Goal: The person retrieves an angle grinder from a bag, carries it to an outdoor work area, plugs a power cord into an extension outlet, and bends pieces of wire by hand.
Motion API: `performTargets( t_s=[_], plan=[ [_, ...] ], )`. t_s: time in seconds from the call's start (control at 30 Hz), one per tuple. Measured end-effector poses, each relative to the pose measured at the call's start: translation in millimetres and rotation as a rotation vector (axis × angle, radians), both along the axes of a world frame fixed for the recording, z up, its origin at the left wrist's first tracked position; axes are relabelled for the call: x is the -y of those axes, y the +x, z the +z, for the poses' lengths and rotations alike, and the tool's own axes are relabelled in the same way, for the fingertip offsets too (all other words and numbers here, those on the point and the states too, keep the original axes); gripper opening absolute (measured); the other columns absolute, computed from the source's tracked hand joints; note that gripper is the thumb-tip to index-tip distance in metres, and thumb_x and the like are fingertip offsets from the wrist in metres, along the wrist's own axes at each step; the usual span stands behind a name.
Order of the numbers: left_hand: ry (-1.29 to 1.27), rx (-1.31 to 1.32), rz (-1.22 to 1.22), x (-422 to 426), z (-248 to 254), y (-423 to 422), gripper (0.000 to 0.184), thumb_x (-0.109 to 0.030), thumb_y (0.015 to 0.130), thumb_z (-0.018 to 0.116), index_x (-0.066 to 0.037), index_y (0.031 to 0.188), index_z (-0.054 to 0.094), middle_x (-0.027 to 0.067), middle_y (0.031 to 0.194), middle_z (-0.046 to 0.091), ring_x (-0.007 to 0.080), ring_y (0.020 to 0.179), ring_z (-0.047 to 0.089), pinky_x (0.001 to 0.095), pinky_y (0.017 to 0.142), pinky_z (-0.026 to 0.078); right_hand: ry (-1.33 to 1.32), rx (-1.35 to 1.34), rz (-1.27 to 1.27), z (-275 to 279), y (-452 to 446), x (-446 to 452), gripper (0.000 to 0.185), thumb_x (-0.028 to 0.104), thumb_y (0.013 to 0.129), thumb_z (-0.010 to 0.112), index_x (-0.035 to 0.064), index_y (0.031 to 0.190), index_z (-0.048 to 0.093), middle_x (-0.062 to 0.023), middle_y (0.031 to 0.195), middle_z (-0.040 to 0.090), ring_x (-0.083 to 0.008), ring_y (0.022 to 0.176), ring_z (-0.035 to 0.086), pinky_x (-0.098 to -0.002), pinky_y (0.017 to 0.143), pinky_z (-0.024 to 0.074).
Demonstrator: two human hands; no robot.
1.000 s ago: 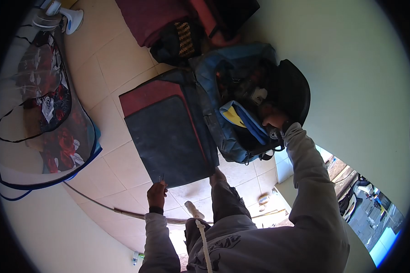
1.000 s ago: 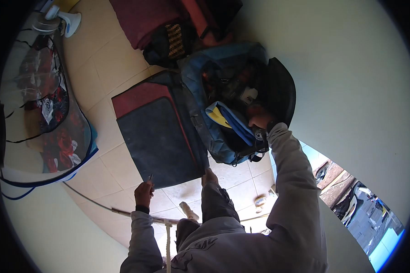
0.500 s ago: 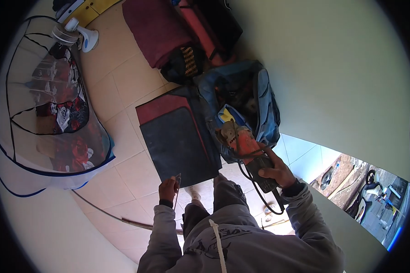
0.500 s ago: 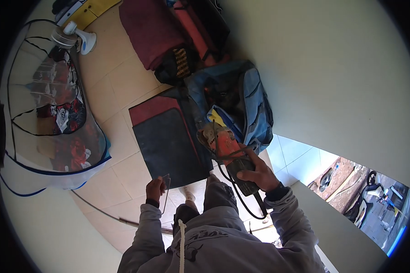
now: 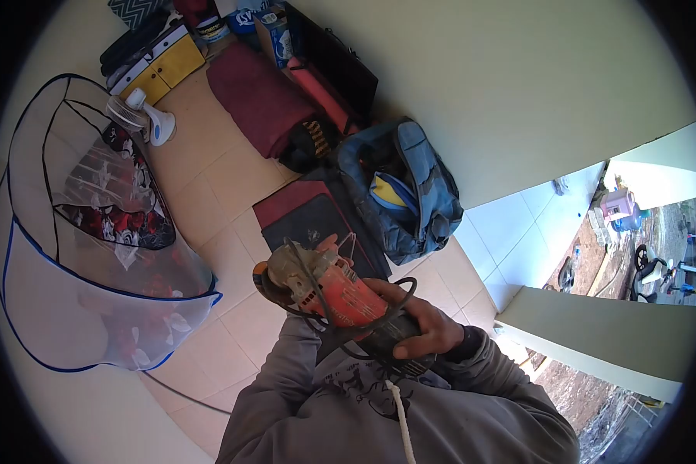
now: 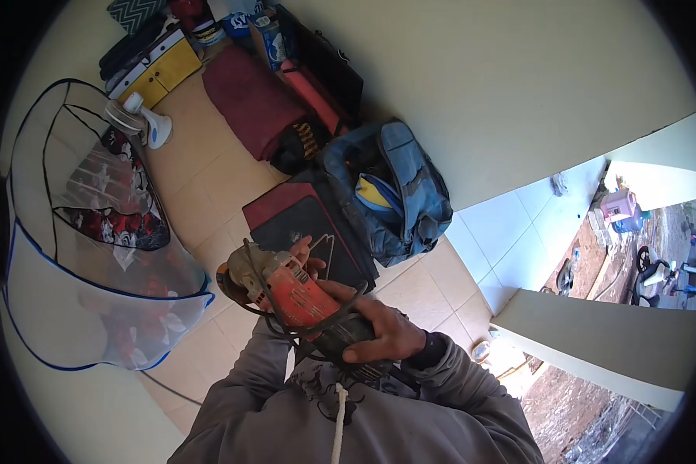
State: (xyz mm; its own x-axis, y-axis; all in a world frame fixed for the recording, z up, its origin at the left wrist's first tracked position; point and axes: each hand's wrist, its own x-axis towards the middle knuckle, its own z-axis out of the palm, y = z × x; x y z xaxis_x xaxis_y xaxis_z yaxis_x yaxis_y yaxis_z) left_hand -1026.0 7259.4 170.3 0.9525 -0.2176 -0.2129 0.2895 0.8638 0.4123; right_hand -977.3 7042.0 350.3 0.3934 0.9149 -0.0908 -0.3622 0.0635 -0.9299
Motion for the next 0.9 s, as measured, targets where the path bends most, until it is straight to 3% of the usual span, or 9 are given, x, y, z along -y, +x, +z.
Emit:
performTargets(
  t_s=[0.1, 0.17, 0.2, 0.23, 0.3, 0.43, 0.7, 0.8, 0.9],
  plan=[
    [-0.062, 0.163, 0.068, -2.7, 19.0, -35.7, 0.052, -0.033, 0.09, 0.054, -0.007, 0.132, 0.037, 0.0117, 0.115, 0.051, 0.0205, 0.104, 0.055, 0.0339, 0.088, 0.049, -0.017, -0.026, -0.08, 19.0, -41.7, -1.4, 0.094, 0.022, 0.068, 0.07, -0.0069, 0.14, 0.015, -0.0178, 0.132, 0.04, -0.0239, 0.122, 0.04, -0.0319, 0.102, 0.0282],
    [0.234, -0.125, 0.24, -10.1, -36.6, -75.3, 0.049, -0.032, 0.09, 0.054, -0.006, 0.129, 0.041, 0.0085, 0.109, 0.053, 0.0178, 0.101, 0.056, 0.0313, 0.085, 0.049, -0.017, 0.001, -0.118, 20.2, -57.7, -1.3, 0.095, 0.022, 0.067, 0.07, -0.0072, 0.14, 0.016, -0.0178, 0.134, 0.038, -0.0243, 0.124, 0.038, -0.0323, 0.103, 0.0267],
    [0.425, -0.182, 0.193, -14.3, -15.0, -88.7, 0.046, -0.034, 0.091, 0.053, -0.006, 0.126, 0.045, 0.0042, 0.098, 0.058, 0.0145, 0.084, 0.058, 0.0279, 0.071, 0.049, -0.016, -0.057, -0.135, 23.4, -67.4, -1.1, 0.096, 0.02, 0.065, 0.071, -0.0078, 0.139, 0.016, -0.0176, 0.133, 0.038, -0.0244, 0.124, 0.038, -0.0331, 0.104, 0.0262],
    [0.43, -0.086, 0.107, -22.6, 8.4, -102.6, 0.044, -0.039, 0.092, 0.049, -0.007, 0.123, 0.048, 0.0012, 0.086, 0.06, 0.0101, 0.065, 0.053, 0.0247, 0.058, 0.042, -0.036, -0.063, -0.2, 21.3, -79.7, 2.6, 0.097, 0.019, 0.064, 0.07, -0.0066, 0.14, 0.016, -0.0177, 0.131, 0.042, -0.0241, 0.121, 0.041, -0.0333, 0.102, 0.0295],
    [0.275, -0.22, 0.204, -28.6, 28.3, -133.6, 0.04, -0.039, 0.091, 0.051, -0.012, 0.121, 0.05, 0.0022, 0.075, 0.06, 0.0087, 0.053, 0.048, 0.0218, 0.049, 0.037, -0.063, -0.055, -0.273, 16.7, -98.9, 10.0, 0.096, 0.017, 0.063, 0.069, -0.0043, 0.141, 0.017, -0.0169, 0.125, 0.047, -0.0239, 0.114, 0.048, -0.0332, 0.099, 0.0345],
    [0.148, -0.258, 0.304, -47.2, 2.4, -185.9, 0.046, -0.046, 0.091, 0.049, -0.016, 0.126, 0.048, 0.0036, 0.078, 0.061, 0.0082, 0.055, 0.047, 0.0228, 0.05, 0.037, -0.191, -0.06, -0.431, 3.5, -132.7, 27.4, 0.094, 0.015, 0.064, 0.068, -0.0022, 0.141, 0.018, -0.0155, 0.118, 0.053, -0.0225, 0.106, 0.054, -0.0324, 0.094, 0.0398],
    [0.336, 0.082, -0.323, -31.9, 11.4, -186.2, 0.046, -0.042, 0.095, 0.043, -0.011, 0.128, 0.047, 0.0095, 0.095, 0.063, 0.0056, 0.053, 0.049, 0.0179, 0.047, 0.039, -0.648, 0.036, -0.594, -88.8, -186.4, 109.4, 0.09, 0.016, 0.064, 0.072, -0.0035, 0.137, 0.024, -0.0166, 0.113, 0.057, -0.0221, 0.1, 0.059, -0.0331, 0.086, 0.0471],
    [0.2, 0.025, -0.497, -11.7, 9.1, -180.9, 0.041, -0.036, 0.096, 0.044, -0.008, 0.124, 0.051, 0.0116, 0.095, 0.064, 0.0072, 0.053, 0.05, 0.019, 0.049, 0.041, -0.888, 0.082, -0.636, -149.2, -228.1, 158.6, 0.089, 0.02, 0.062, 0.074, -0.0023, 0.136, 0.028, -0.018, 0.112, 0.059, -0.0251, 0.101, 0.06, -0.034, 0.086, 0.0481],
    [-0.12, -0.052, -0.543, 8.2, -14.7, -185.1, 0.04, -0.037, 0.097, 0.037, -0.008, 0.114, 0.057, 0.0147, 0.096, 0.065, 0.0112, 0.052, 0.056, 0.0211, 0.05, 0.045, -1.165, 0.095, -0.647, -152.1, -280.6, 192.6, 0.089, 0.023, 0.061, 0.075, 0.0005, 0.135, 0.031, -0.0189, 0.107, 0.06, -0.0292, 0.098, 0.061, -0.035, 0.085, 0.0486]
  ],
)
